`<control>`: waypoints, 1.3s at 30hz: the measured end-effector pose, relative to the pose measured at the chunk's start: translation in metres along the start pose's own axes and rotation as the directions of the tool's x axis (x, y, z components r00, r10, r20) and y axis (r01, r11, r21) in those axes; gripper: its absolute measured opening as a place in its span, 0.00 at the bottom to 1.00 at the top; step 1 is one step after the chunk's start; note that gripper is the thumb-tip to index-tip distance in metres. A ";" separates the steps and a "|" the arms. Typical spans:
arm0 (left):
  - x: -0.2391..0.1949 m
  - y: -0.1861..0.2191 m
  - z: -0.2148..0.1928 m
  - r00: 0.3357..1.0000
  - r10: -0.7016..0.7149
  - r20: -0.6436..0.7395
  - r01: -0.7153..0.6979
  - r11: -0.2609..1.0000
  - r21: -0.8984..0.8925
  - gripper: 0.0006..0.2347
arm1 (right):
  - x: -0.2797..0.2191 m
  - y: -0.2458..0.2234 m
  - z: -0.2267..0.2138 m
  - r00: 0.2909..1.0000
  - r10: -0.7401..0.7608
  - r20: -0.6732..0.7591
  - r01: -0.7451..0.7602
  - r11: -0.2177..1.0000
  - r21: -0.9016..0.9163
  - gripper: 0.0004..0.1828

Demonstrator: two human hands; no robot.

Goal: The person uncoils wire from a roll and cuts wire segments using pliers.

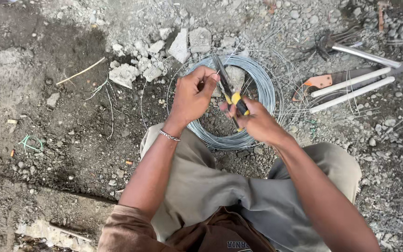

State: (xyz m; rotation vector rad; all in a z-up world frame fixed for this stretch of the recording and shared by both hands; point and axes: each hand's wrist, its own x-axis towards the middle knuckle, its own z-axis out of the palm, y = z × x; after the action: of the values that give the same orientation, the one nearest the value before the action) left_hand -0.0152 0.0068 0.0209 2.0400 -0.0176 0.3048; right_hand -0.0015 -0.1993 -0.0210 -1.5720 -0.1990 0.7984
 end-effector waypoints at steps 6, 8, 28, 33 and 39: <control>0.001 -0.011 0.002 0.997 0.071 0.028 -0.063 0.974 -0.218 0.05 | -0.006 0.006 0.002 0.942 -0.253 -0.221 0.106 0.848 -0.519 0.10; 0.001 -0.009 0.005 0.975 -0.178 0.133 0.221 0.812 -0.540 0.06 | -0.010 -0.002 0.005 0.883 -0.416 -0.217 0.186 0.736 -0.652 0.14; 0.011 -0.029 0.016 0.827 -0.452 0.334 0.561 0.703 -0.437 0.07 | 0.007 0.003 -0.015 0.946 -0.225 -0.234 0.002 0.725 -0.689 0.08; 0.018 0.032 0.004 0.956 0.160 0.245 -0.292 0.472 0.832 0.09 | 0.005 0.010 -0.016 0.926 -0.233 -0.296 0.005 0.794 -0.608 0.17; 0.097 0.110 0.061 0.617 0.716 0.328 -0.773 0.629 0.082 0.09 | 0.002 0.008 -0.024 0.939 -0.235 -0.252 0.041 0.802 -0.595 0.17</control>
State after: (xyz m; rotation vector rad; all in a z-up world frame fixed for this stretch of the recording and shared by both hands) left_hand 0.0756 -0.0869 0.1110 2.1810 -1.0944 0.5680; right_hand 0.0118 -0.2187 -0.0301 -2.2172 -0.3462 0.3620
